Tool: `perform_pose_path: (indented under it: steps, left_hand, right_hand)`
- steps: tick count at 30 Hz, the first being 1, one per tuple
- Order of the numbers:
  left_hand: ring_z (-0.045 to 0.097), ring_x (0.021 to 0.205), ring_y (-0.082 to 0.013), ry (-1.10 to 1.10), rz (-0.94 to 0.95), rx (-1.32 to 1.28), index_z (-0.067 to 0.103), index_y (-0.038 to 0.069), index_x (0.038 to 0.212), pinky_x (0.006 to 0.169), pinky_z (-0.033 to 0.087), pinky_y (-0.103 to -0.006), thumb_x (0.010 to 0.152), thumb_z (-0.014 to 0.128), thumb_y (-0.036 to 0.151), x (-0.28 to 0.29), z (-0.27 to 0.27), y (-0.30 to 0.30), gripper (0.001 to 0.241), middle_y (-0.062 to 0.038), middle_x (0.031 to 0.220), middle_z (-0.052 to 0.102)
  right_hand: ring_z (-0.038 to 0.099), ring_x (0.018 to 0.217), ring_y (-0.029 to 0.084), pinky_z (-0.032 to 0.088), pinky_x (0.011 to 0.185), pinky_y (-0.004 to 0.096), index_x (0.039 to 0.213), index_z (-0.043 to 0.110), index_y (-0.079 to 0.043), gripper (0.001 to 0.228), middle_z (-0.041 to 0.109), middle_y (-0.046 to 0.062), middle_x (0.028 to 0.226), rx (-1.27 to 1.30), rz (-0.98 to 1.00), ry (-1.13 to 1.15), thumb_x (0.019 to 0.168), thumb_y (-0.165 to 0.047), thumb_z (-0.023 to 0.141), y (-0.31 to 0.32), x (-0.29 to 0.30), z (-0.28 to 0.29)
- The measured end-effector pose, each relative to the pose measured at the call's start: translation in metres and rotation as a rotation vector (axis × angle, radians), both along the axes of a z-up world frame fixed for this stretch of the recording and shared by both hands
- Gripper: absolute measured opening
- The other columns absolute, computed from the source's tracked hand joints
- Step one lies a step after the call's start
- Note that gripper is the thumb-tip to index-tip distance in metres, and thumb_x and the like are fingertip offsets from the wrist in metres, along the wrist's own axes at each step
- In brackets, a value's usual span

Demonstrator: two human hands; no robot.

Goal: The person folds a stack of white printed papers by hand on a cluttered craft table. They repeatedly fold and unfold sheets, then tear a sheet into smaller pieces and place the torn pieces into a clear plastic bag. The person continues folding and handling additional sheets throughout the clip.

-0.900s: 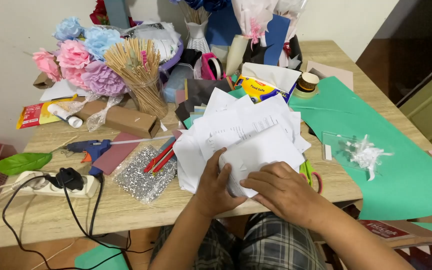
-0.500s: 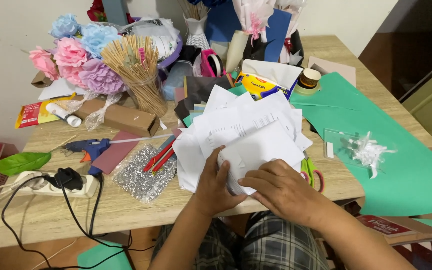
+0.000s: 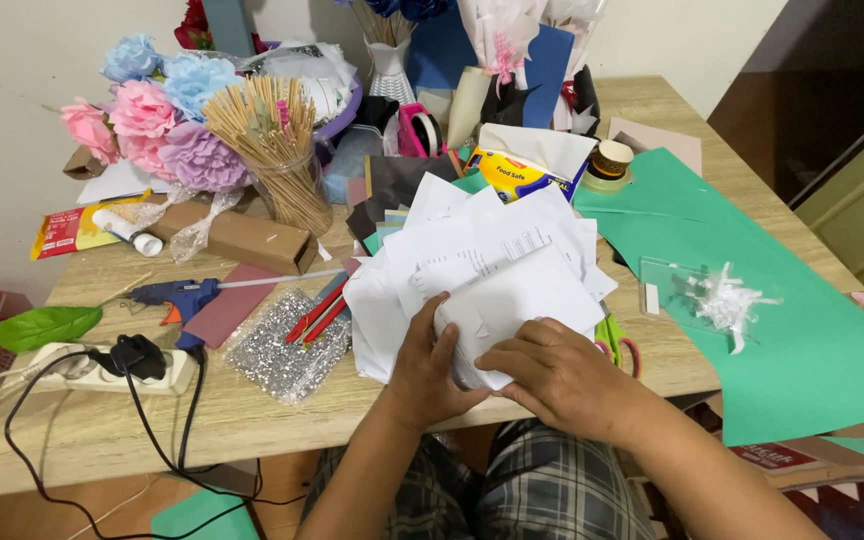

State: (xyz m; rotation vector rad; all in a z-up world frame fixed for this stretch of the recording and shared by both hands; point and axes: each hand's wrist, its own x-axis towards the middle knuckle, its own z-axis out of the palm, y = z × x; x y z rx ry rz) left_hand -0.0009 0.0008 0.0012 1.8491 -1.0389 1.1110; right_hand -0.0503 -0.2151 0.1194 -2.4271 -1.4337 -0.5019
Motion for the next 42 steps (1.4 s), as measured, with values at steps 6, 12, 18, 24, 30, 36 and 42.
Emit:
perform_pose_path:
  steps: [6, 12, 18, 24, 30, 36, 42]
  left_hand:
    - [0.051, 0.135, -0.0433, 0.091, 0.123, -0.01, -0.001, 0.037, 0.161, 0.11, 0.05, -0.0478, 0.071, 0.078, 0.066, 0.002, -0.006, -0.006, 0.123, -0.025, 0.149, 0.037]
    - [0.051, 0.134, -0.0431, 0.092, 0.113, -0.029, 0.002, 0.035, 0.161, 0.109, 0.05, -0.0476, 0.07, 0.079, 0.065, 0.003, -0.008, -0.006, 0.123, -0.026, 0.149, 0.038]
    - [0.051, 0.134, -0.0431, 0.107, 0.128, -0.022, 0.001, 0.035, 0.161, 0.11, 0.05, -0.0472, 0.071, 0.079, 0.066, 0.001, -0.007, -0.006, 0.123, -0.026, 0.149, 0.037]
    - [0.049, 0.137, -0.044, 0.121, 0.106, -0.008, -0.001, 0.036, 0.161, 0.112, 0.047, -0.0481, 0.072, 0.078, 0.066, 0.002, -0.008, -0.005, 0.122, -0.026, 0.151, 0.034]
    - [0.047, 0.137, -0.044, 0.117, 0.105, 0.015, -0.001, 0.036, 0.161, 0.112, 0.046, -0.049, 0.072, 0.079, 0.065, 0.003, -0.012, -0.004, 0.123, -0.026, 0.152, 0.033]
    - [0.046, 0.139, -0.0437, 0.142, 0.121, 0.047, -0.005, 0.037, 0.16, 0.112, 0.047, -0.0482, 0.07, 0.082, 0.062, 0.001, -0.007, -0.002, 0.128, -0.026, 0.152, 0.032]
    - [0.046, 0.138, -0.0436, 0.155, 0.119, 0.036, -0.006, 0.036, 0.16, 0.112, 0.047, -0.0483, 0.071, 0.081, 0.063, 0.002, -0.008, -0.002, 0.127, -0.026, 0.152, 0.032]
  right_hand:
    - [0.062, 0.084, 0.028, 0.053, 0.077, 0.039, 0.12, 0.069, -0.012, 0.03, 0.073, 0.007, 0.102, 0.114, -0.032, -0.037, 0.098, -0.031, 0.065, 0.005, 0.001, 0.003]
    - [0.064, 0.083, 0.028, 0.053, 0.077, 0.04, 0.118, 0.069, -0.011, 0.03, 0.074, 0.008, 0.095, 0.094, -0.041, -0.006, 0.098, -0.032, 0.064, 0.007, 0.001, 0.007]
    - [0.064, 0.08, 0.029, 0.053, 0.074, 0.039, 0.115, 0.07, -0.011, 0.027, 0.073, 0.007, 0.089, 0.082, -0.06, 0.009, 0.098, -0.032, 0.064, 0.004, 0.001, -0.002]
    - [0.064, 0.083, 0.029, 0.054, 0.074, 0.039, 0.119, 0.069, -0.012, 0.03, 0.073, 0.009, 0.098, 0.118, -0.064, 0.016, 0.096, -0.031, 0.066, 0.005, 0.0, 0.003]
    - [0.064, 0.082, 0.028, 0.054, 0.074, 0.039, 0.119, 0.069, -0.011, 0.03, 0.074, 0.009, 0.097, 0.126, -0.04, -0.006, 0.098, -0.032, 0.063, 0.005, 0.001, 0.0]
    - [0.064, 0.08, 0.03, 0.054, 0.069, 0.04, 0.114, 0.069, -0.012, 0.026, 0.072, 0.009, 0.103, 0.158, -0.034, -0.059, 0.097, -0.03, 0.066, 0.004, 0.001, -0.001]
    - [0.063, 0.079, 0.029, 0.055, 0.068, 0.038, 0.117, 0.067, -0.012, 0.026, 0.072, 0.008, 0.099, 0.157, -0.012, -0.07, 0.099, -0.029, 0.062, 0.008, 0.001, 0.002]
